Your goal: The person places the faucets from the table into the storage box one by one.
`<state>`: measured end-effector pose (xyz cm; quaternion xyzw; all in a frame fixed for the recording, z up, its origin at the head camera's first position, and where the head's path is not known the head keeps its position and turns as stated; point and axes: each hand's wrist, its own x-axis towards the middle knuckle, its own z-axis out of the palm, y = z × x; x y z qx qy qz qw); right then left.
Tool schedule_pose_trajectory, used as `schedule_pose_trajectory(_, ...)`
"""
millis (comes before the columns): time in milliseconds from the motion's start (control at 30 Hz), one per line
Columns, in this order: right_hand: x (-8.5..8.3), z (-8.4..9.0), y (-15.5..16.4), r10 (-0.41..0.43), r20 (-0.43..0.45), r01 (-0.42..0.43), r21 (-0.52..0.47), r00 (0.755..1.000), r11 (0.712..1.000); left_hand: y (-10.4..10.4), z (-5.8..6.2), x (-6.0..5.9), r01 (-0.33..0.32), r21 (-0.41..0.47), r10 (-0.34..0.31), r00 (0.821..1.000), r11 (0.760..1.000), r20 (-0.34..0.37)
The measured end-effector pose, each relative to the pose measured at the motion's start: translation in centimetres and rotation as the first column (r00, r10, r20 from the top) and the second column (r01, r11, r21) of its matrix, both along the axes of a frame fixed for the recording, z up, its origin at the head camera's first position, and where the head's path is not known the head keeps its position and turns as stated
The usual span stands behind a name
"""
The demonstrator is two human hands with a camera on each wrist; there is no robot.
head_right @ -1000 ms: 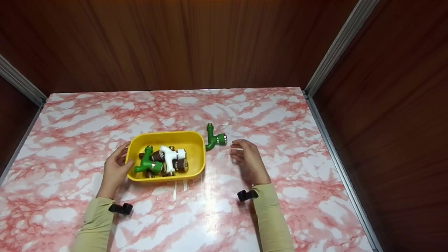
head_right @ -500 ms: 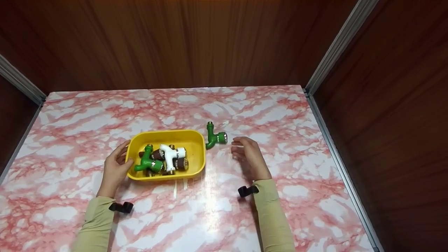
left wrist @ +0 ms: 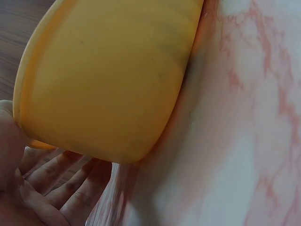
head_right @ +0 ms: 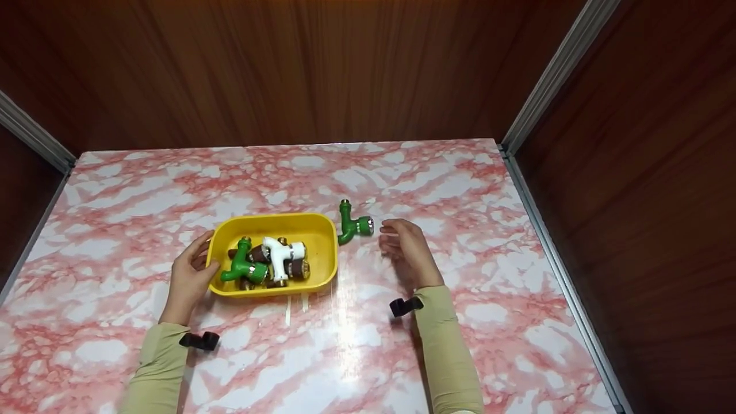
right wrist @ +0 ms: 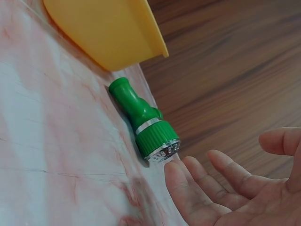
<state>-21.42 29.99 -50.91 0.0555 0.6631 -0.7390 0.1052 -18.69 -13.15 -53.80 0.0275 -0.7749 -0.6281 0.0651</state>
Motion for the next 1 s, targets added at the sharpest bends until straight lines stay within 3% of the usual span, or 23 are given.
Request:
schedule_pose_trajectory(67,0.3,1.1,-0.7,-0.014,0.027,0.014,0.009,1.0,1.0,0.0,0.0,0.0,-0.003,0.0,0.003,1.0,1.0,0.0)
schedule_pose_trajectory(167,0.0,1.4,-0.9,-0.021,0.055,0.021,0.002,0.998,1.0,0.0,0.1,0.0,-0.008,0.002,0.008,1.0,1.0,-0.007)
schedule_pose_trajectory(300,-0.4,1.2,-0.9,-0.009,0.045,0.007,0.046,0.999,0.999,0.1,0.2,0.0,-0.012,-0.002,0.012,1.0,1.0,-0.01)
schedule_pose_trajectory(467,-1.3,-0.3,-0.2,0.011,0.01,-0.011,0.008,1.0,1.0,0.1,0.1,0.0,-0.013,-0.009,0.013,1.0,1.0,0.001)
schedule_pose_trajectory(633,-1.4,0.1,-0.4,-0.004,0.044,0.002,0.031,0.999,1.0,0.0,0.1,0.0,-0.007,-0.009,0.007,1.0,1.0,-0.011)
schedule_pose_trajectory(733,-1.1,1.0,-0.9,-0.024,0.081,0.017,0.092,0.996,0.996,0.0,0.0,0.0,-0.002,-0.006,0.002,1.0,1.0,-0.014)
schedule_pose_trajectory(1000,-1.4,1.1,-1.3,-0.032,0.099,0.029,0.031,0.995,0.999,0.0,-0.1,0.0,0.001,0.018,-0.001,1.0,1.0,-0.016)
